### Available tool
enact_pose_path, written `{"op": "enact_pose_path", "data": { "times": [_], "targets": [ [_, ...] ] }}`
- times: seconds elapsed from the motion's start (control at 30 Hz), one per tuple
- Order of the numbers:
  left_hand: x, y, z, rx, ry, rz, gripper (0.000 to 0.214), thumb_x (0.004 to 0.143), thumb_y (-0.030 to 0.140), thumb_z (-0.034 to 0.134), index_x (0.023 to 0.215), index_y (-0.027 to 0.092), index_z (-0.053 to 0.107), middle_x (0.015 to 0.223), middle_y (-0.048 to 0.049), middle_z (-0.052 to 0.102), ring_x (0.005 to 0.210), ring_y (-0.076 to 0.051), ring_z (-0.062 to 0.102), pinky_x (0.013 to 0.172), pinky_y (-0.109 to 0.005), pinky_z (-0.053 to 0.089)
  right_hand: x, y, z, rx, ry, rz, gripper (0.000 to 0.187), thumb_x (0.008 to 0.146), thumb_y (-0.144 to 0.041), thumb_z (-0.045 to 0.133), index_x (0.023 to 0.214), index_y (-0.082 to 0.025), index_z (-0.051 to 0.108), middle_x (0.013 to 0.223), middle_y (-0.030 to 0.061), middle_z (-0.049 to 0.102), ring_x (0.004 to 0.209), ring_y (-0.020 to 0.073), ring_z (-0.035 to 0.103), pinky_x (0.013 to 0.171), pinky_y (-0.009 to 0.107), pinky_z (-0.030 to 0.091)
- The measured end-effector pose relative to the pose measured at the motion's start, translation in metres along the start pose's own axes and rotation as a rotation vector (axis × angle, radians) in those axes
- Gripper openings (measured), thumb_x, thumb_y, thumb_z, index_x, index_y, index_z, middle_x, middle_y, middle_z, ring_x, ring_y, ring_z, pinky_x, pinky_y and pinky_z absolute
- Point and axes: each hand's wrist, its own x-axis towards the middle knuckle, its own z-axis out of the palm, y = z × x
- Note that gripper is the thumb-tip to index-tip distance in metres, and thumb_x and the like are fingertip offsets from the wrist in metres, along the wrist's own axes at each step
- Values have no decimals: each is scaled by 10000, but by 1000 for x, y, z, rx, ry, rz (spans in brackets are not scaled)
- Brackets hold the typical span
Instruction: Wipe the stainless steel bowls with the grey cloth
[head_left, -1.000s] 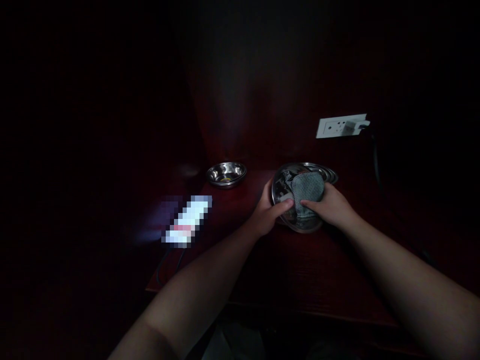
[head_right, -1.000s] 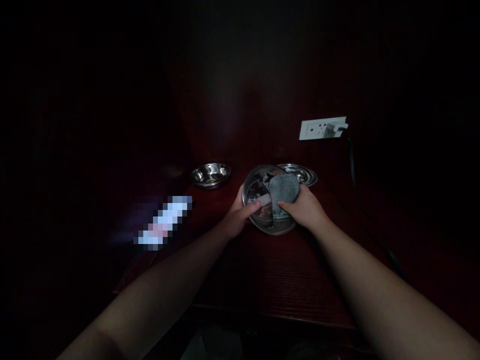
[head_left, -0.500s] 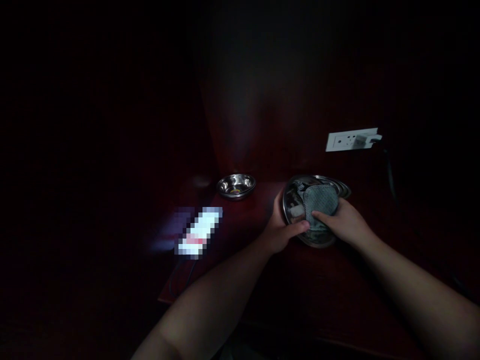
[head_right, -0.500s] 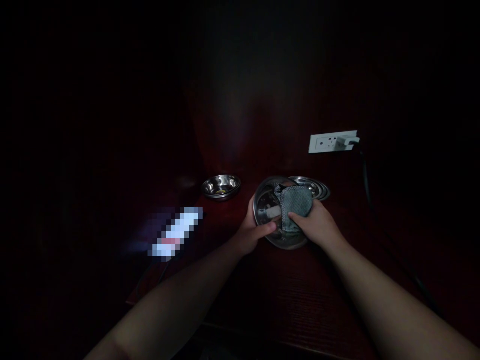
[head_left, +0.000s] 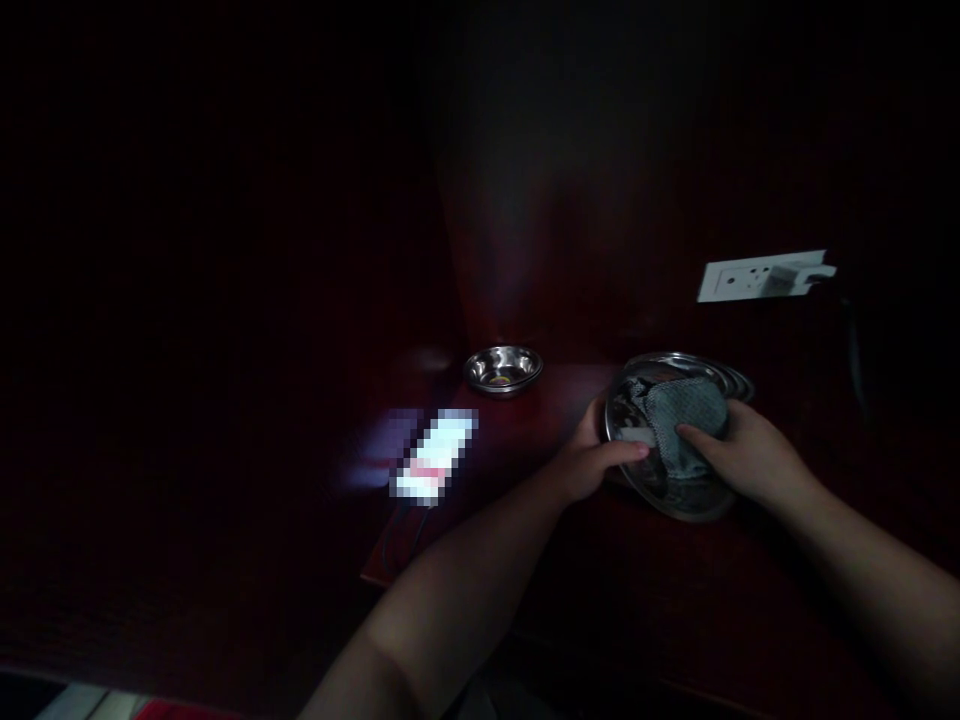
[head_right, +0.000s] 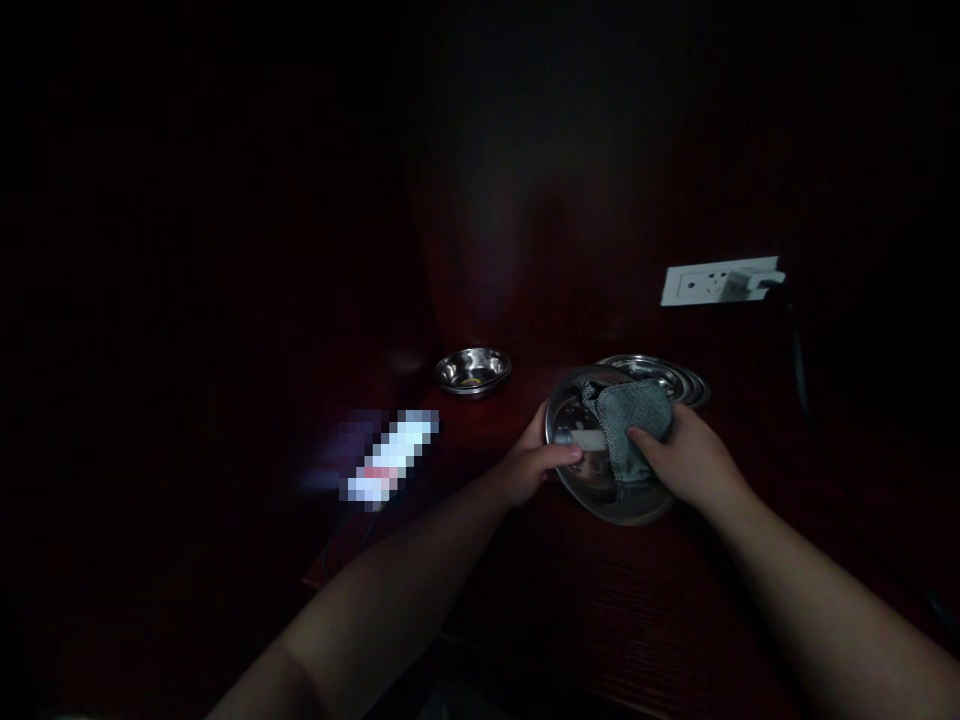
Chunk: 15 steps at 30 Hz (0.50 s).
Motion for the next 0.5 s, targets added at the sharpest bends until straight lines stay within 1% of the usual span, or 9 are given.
{"op": "enact_pose_path", "data": {
  "times": [0.17, 0.33, 0.5],
  "targets": [
    [0, 1, -1, 8, -26, -24, 790, 568, 249, 719, 1297, 219, 416, 1226, -114, 551, 1098, -315, 516, 884, -454, 424, -2, 0, -1, -82, 35, -22, 375, 724, -416, 595, 1014, -182, 556, 968, 131, 653, 874, 296, 635, 729, 399, 509],
    [1, 0, -6, 16, -58, -64, 757, 571, 257, 715, 1277, 229, 444, 1194, -107, 572, 1057, -310, 540, 859, -455, 436, -1, 3, -1, -82, 41, -77, 357, 720, -416, 600, 1007, -208, 558, 944, 124, 653, 849, 312, 634, 712, 422, 514],
    [2, -7, -12, -5, -108, -113, 714, 600, 290, 698, 1267, 233, 450, 1172, -117, 582, 951, -291, 589, 761, -432, 474, -4, -1, -5, -93, 27, -118, 329, 723, -412, 594, 972, -200, 562, 915, 115, 656, 832, 296, 635, 698, 394, 505]
  ]
}}
